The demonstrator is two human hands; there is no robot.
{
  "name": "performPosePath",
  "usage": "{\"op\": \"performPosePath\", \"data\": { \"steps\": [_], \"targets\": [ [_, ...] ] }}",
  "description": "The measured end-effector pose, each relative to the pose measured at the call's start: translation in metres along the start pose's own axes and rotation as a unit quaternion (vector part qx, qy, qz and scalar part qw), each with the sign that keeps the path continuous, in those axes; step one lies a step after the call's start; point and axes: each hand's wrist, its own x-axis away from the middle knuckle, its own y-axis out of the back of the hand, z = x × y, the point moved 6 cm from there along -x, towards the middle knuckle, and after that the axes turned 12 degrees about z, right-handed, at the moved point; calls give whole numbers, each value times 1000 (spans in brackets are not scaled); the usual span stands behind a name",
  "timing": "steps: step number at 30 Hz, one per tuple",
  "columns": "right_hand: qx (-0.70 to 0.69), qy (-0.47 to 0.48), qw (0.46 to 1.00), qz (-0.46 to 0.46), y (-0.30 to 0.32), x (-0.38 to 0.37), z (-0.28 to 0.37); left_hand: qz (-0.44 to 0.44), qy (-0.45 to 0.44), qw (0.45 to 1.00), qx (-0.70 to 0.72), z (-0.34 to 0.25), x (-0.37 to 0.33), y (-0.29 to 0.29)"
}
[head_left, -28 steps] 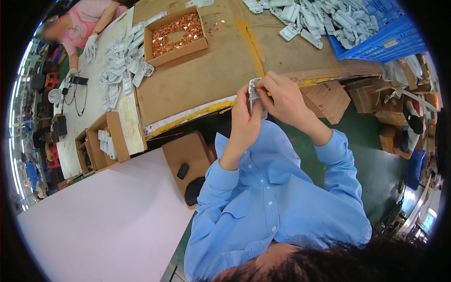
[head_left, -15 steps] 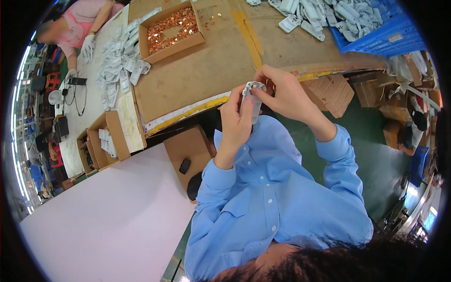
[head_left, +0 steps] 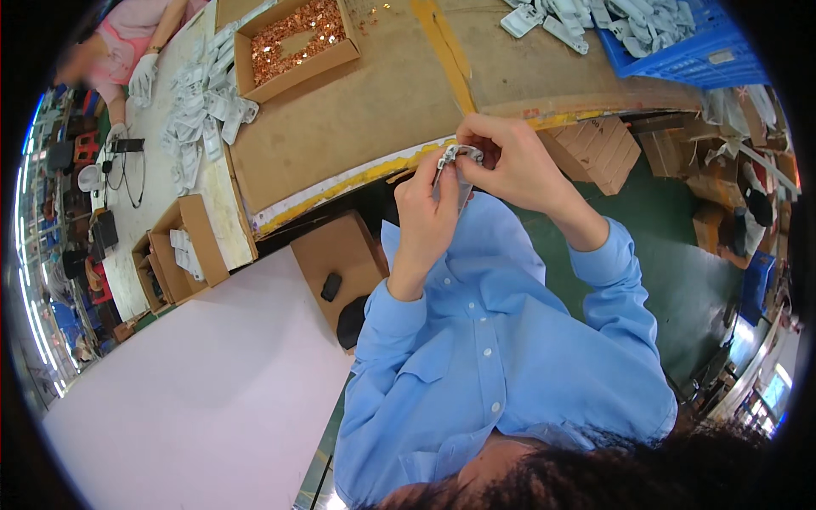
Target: Assembling small metal components into white plastic electrical switch or socket housings.
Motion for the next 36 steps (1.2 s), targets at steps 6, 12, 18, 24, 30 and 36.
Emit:
{"op": "performPosePath", "data": {
  "steps": [6, 12, 18, 24, 30, 36],
  "targets": [
    [-52, -5, 999, 2, -4, 3, -1, -2, 26, 999, 37, -1, 0, 2],
    [-43, 7, 999, 10, -7, 0, -5, 32, 15, 999, 34, -2, 0, 2],
    [-41, -12, 998, 45, -8, -5, -8, 28, 15, 997, 63, 4, 0, 1],
    [-63, -26, 997, 42, -12, -11, -7, 12, -6, 1000, -4, 2, -3, 8],
    [-42, -28, 998, 40, -8, -38, -22, 38, 42, 994, -98, 14, -4, 47],
    [39, 24, 999, -29, 19, -61, -53, -153, 118, 967, -166, 35, -13, 183]
  ]
}}
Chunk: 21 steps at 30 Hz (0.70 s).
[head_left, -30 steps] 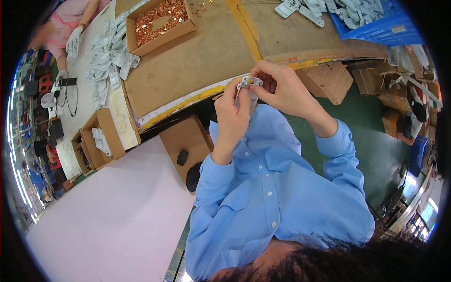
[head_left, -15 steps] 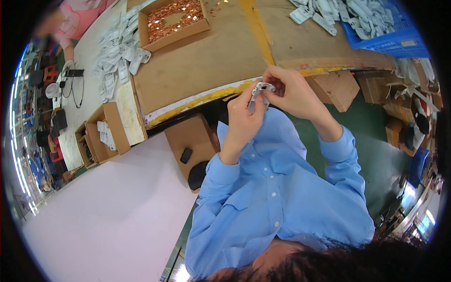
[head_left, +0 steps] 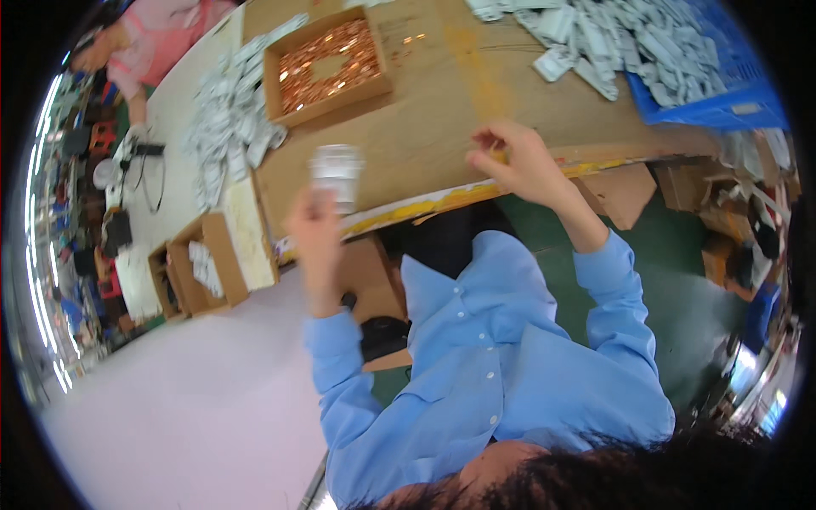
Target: Assembling small metal components into white plastic electrical switch or socket housings.
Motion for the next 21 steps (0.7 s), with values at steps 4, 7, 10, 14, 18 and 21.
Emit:
{"op": "performPosePath", "data": {
  "steps": [4, 7, 10, 14, 18, 21],
  "targets": [
    [186, -33, 976, -108, 58, -5, -54, -176, 4, 982, 71, 76, -77, 141],
    [274, -88, 949, -130, 98, 2, -81, -240, 60, 969, 29, 134, -146, 224],
    [345, -125, 918, -148, 125, 11, -100, -268, 69, 961, -10, 156, -181, 268],
    [374, -206, 893, -143, 147, 18, -127, -304, 27, 952, -20, 147, -202, 275],
    [419, -210, 877, -104, 145, 10, -137, -357, -38, 882, -305, 81, -185, 231],
    [461, -239, 850, -87, 144, -1, -144, -295, -152, 918, -219, 44, -149, 165]
  ]
}}
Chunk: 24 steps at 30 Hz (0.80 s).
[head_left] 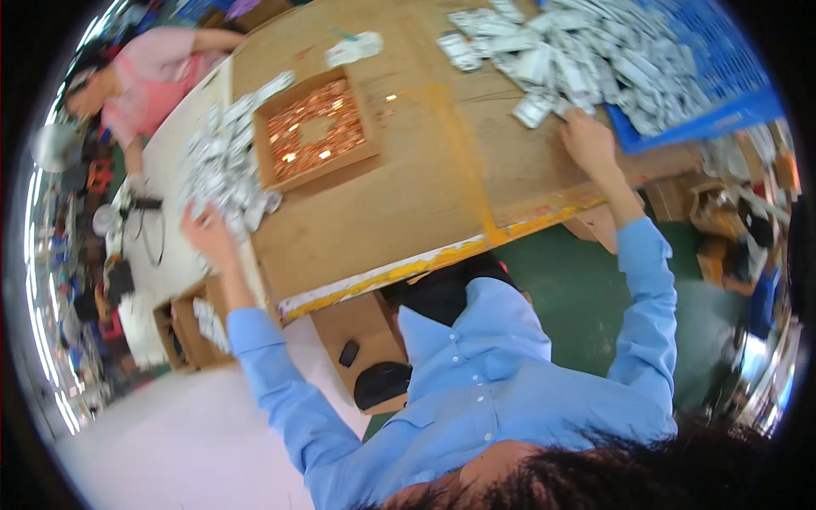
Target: Assembling small metal components into white plastic electrical switch or socket housings.
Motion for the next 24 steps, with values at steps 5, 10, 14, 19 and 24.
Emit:
{"op": "performPosePath", "data": {
  "steps": [5, 10, 14, 19, 24],
  "targets": [
    [60, -27, 998, 21, 2, -10, -9, 169, 38, 963, 204, -98, 101, -39],
    [-95, 115, 987, 59, 52, 45, 69, 366, 189, 825, 386, -148, 193, -63],
    [-150, 414, 896, 57, 64, 93, 191, 476, 235, 686, 497, -180, 215, -97],
    [-96, 557, 824, 50, 57, 104, 287, 455, 272, 659, 533, -167, 199, -108],
    [-244, 515, 821, 29, 83, 57, 317, 306, 245, 788, 474, -86, 178, -94]
  ]
}}
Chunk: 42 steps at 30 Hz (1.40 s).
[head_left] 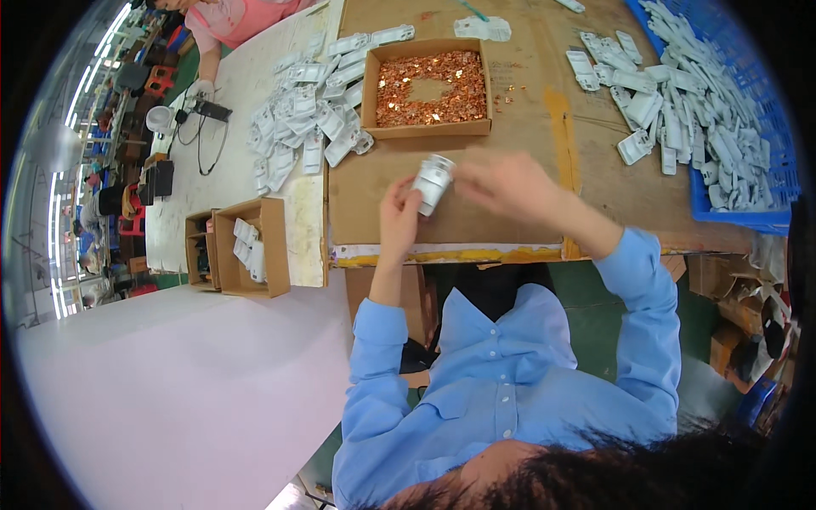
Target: Assembling small metal components into white plastic electrical switch or socket housings.
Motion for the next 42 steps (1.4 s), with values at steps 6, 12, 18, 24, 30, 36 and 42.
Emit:
{"op": "performPosePath", "data": {
  "steps": [6, 12, 18, 24, 30, 36, 42],
  "targets": [
    [30, -109, 992, 61, -2, -122, -104, -66, -22, 997, 17, 10, -4, 15],
    [87, -147, 967, 187, -28, -172, -137, -74, -19, 997, 31, 3, -2, 14],
    [73, -142, 970, 183, -39, -182, -149, -73, -30, 996, 38, -2, -1, 11],
    [86, -118, 971, 190, -43, -184, -144, -77, -28, 996, 33, 0, 0, 11],
    [84, -128, 972, 177, -44, -181, -146, -78, -33, 996, 38, 0, 1, 10],
    [70, -139, 973, 169, -42, -181, -151, -83, -38, 995, 38, 1, 2, 13],
    [114, -148, 963, 195, -45, -189, -150, -82, -36, 995, 39, 3, 1, 14]
  ]
}}
